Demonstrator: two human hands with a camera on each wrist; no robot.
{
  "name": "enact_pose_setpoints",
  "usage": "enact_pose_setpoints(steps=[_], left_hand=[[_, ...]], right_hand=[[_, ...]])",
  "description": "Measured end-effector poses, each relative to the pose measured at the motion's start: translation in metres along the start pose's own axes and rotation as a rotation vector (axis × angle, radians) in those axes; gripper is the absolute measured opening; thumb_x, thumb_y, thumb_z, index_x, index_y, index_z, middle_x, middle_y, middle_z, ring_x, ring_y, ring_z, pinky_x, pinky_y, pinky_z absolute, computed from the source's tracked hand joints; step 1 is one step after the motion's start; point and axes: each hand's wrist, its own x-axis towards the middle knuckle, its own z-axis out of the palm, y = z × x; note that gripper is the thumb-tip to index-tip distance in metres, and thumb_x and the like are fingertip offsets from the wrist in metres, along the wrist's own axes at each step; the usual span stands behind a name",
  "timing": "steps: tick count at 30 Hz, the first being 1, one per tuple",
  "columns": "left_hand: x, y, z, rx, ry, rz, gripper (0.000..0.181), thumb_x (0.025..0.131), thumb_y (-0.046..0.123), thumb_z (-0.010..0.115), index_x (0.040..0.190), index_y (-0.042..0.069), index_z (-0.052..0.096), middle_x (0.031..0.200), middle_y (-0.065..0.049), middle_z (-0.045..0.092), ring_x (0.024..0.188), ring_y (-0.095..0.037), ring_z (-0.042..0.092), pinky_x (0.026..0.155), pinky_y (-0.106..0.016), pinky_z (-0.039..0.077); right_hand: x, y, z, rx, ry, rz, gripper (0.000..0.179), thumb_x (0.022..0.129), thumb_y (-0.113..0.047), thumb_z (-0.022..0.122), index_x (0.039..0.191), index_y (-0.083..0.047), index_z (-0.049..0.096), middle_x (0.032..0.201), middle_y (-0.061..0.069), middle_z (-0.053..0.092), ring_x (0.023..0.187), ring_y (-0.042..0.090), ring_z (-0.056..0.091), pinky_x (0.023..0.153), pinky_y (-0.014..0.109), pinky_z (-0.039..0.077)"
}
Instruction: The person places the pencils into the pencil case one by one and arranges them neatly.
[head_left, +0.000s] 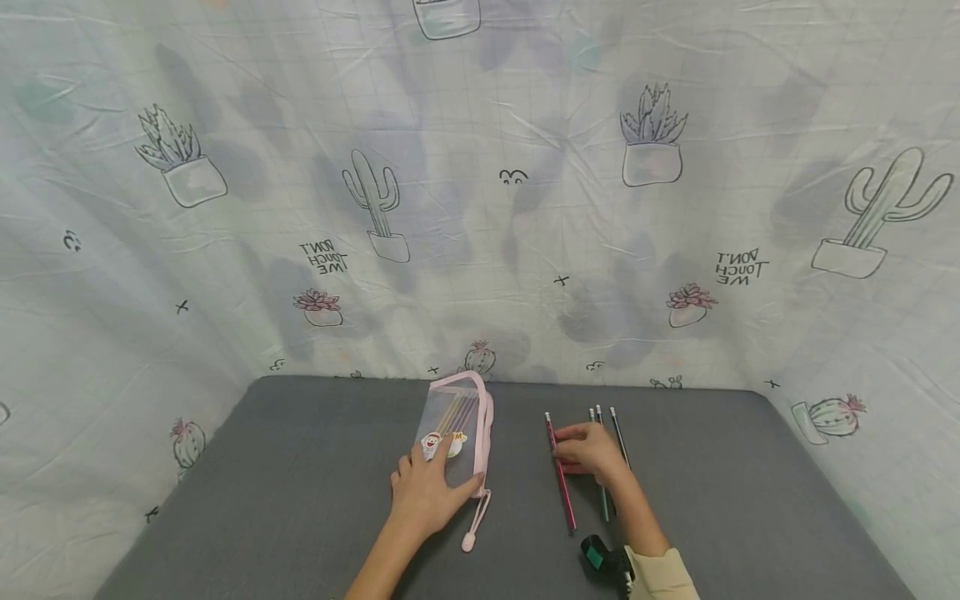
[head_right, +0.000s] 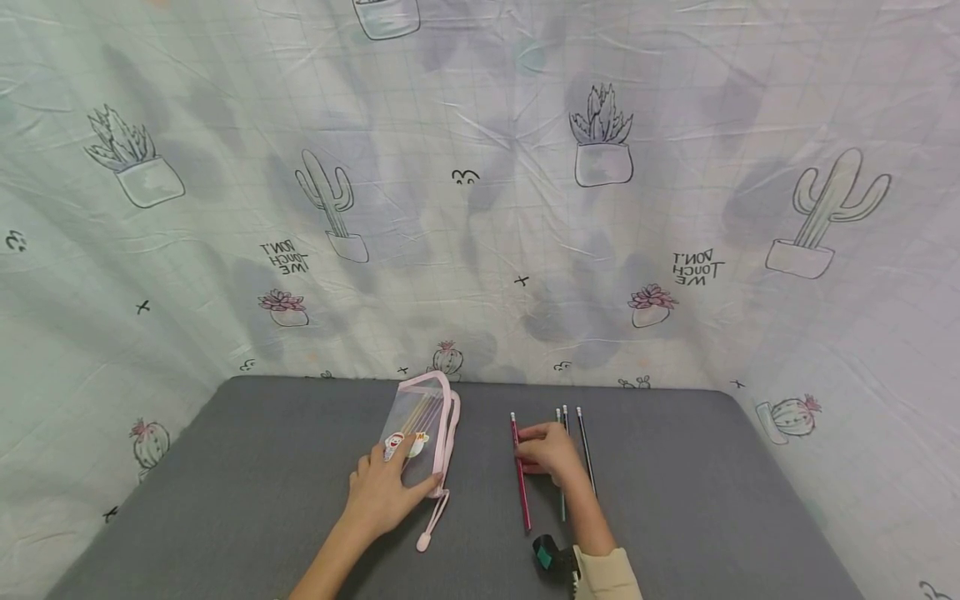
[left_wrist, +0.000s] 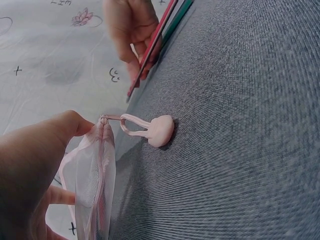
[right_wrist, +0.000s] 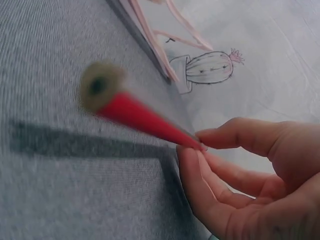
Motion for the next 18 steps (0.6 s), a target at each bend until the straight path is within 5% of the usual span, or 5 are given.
enact_pose_setpoints(steps=[8, 18], left_hand=[[0.000, 0.000, 0.000, -0.001, 0.001, -0.003, 0.087, 0.086, 0.067, 0.072, 0.154, 0.015, 0.054, 0.137, -0.034, 0.051, 0.121, -0.053, 0.051, 0.096, -0.071, 0.040], [0.000, 0.001, -0.001, 0.006, 0.010, -0.001, 0.087, 0.085, 0.067, 0.072, 0.153, 0.015, 0.055, 0.138, -0.036, 0.051, 0.121, -0.055, 0.052, 0.095, -0.071, 0.041]], right_hand=[[0.001, 0.001, 0.001, 0.104, -0.098, -0.008, 0.045, 0.091, 0.004, 0.070, 0.131, 0.020, 0.059, 0.091, 0.006, 0.075, 0.078, 0.012, 0.072, 0.072, 0.033, 0.063], [0.002, 0.000, 0.011, 0.143, -0.101, -0.022, 0.046, 0.093, 0.003, 0.067, 0.136, 0.018, 0.055, 0.102, 0.013, 0.074, 0.080, 0.013, 0.072, 0.075, 0.037, 0.063]])
